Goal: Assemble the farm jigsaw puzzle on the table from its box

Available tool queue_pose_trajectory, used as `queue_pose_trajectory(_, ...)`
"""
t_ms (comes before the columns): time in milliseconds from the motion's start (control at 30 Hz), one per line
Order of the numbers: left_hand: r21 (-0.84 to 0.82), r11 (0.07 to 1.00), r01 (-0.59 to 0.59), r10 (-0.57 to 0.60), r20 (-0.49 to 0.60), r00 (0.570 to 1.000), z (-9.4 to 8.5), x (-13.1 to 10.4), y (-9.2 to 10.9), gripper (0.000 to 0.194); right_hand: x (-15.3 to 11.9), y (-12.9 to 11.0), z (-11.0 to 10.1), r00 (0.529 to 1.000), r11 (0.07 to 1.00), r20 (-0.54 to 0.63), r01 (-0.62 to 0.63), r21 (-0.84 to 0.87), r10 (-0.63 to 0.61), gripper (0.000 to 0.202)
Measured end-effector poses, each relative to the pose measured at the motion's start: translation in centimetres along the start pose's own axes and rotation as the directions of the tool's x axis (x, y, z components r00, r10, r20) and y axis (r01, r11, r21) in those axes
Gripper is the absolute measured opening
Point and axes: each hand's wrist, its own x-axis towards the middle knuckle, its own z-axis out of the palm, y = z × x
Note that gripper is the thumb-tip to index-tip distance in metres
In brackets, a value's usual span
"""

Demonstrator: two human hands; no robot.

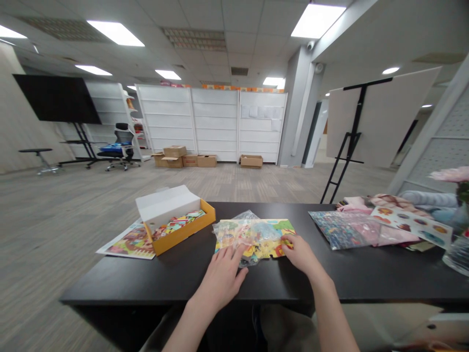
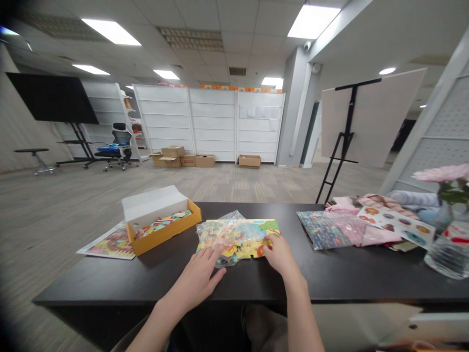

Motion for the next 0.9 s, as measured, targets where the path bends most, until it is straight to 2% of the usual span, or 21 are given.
queue_pose_trajectory(67,0.002,1.0,0.005,-0.005,-0.002,1.0,-0.1,-0.1,0.0,0.051,0.3,-0.2,-0.1,0.999,0.999,0.035,0.009,-0.035,-0.008,0.038)
queue_pose_trajectory(133,0.0,1.0,0.012,-0.012,-0.002,1.0,-0.2,-0.1,-0.1,0.051,0.5,-0.1,-0.2,0.998,1.0,0.063,0.001,0.001,-0.001,0.039)
queue_pose_trajectory(300,-0.001,1.0,0.023,-0.023,-0.005,1.0,-0.5,-0.1,0.0,0.052,0.3,1.0,-0.6,0.999,0.954,0.038,0.021,0.299,-0.034,0.028)
queue_pose_trajectory(467,0.003,0.999,0.032,-0.032,-0.016,0.999,-0.4,0.0,0.1,0.05,-0.3,1.7,-0.9,0.999,0.802,0.051,-0.044,0.596,0.018,0.037)
queue_pose_trajectory(567,0.003,0.999,0.032,-0.031,-0.019,0.999,-0.3,0.1,0.1,0.049,-0.5,1.8,-1.1,0.998,0.77,0.039,-0.065,0.634,0.052,0.038)
queue_pose_trajectory(733,0.006,0.999,0.037,-0.037,-0.043,0.998,-0.1,0.1,0.0,0.049,-0.5,2.8,-1.4,0.995,0.722,-0.065,-0.006,0.692,0.07,0.04)
queue_pose_trajectory(833,-0.019,1.0,0.024,-0.025,-0.062,0.998,0.0,0.1,0.0,0.049,-0.8,3.5,-1.8,0.979,0.69,-0.1,-0.052,0.722,0.179,0.042)
queue_pose_trajectory(900,-0.049,0.999,0.021,-0.026,-0.104,0.994,0.0,0.2,0.1,0.047,-1.4,3.2,-2.2,0.969,0.642,-0.08,-0.091,0.761,0.233,0.049)
